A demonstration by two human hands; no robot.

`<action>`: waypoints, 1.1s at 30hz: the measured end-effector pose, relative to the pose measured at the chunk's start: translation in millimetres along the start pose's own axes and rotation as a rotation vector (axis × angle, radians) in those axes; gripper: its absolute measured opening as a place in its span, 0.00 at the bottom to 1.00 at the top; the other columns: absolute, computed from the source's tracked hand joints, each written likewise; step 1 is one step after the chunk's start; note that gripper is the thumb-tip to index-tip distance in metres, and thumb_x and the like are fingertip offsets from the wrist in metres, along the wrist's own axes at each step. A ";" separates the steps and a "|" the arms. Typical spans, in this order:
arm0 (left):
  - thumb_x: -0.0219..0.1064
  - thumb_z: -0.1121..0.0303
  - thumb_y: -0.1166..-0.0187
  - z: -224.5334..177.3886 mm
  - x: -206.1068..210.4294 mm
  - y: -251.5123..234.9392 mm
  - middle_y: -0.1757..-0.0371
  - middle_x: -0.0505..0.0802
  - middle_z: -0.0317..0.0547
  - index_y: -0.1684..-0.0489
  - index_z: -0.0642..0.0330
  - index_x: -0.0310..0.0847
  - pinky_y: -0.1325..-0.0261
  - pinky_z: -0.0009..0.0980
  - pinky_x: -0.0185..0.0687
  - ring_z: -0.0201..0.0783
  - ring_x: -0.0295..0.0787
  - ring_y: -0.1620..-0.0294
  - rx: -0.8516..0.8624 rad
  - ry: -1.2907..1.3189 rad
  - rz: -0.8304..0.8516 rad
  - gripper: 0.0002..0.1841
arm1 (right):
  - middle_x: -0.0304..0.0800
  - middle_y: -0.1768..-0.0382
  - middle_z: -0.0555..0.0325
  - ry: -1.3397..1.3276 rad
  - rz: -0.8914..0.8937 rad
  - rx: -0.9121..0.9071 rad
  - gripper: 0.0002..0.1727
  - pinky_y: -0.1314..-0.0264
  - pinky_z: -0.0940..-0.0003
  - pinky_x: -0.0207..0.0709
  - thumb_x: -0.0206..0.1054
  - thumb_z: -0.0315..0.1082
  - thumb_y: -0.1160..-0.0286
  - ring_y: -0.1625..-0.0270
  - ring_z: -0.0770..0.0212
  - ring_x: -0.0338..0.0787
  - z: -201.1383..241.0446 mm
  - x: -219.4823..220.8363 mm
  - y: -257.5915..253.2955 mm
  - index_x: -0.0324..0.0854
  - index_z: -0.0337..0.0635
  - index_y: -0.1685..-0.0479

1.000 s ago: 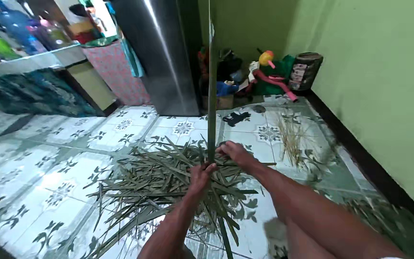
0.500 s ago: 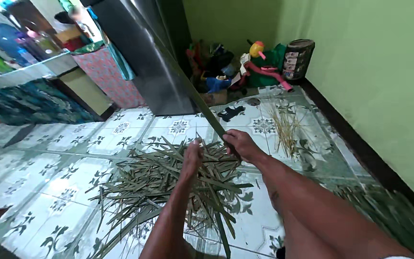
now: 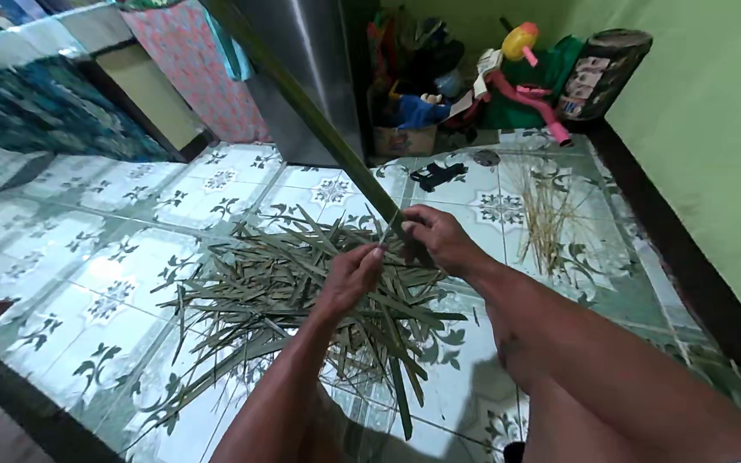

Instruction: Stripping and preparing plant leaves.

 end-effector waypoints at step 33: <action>0.59 0.61 0.12 -26.4 8.0 11.8 0.74 0.83 0.27 0.46 0.58 0.86 0.70 0.20 0.74 0.20 0.74 0.77 0.186 -0.163 -0.021 0.13 | 0.77 0.74 0.65 -0.535 0.206 0.261 0.11 0.81 0.84 0.67 0.48 0.33 0.08 0.82 0.77 0.71 -15.9 40.5 36.2 0.76 0.43 0.52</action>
Point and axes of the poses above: each hand's wrist, its own y-axis away from the middle knuckle, its own x-axis out of the palm, z = x × y, the point moved 9 cm from there along -y, towards the middle knuckle
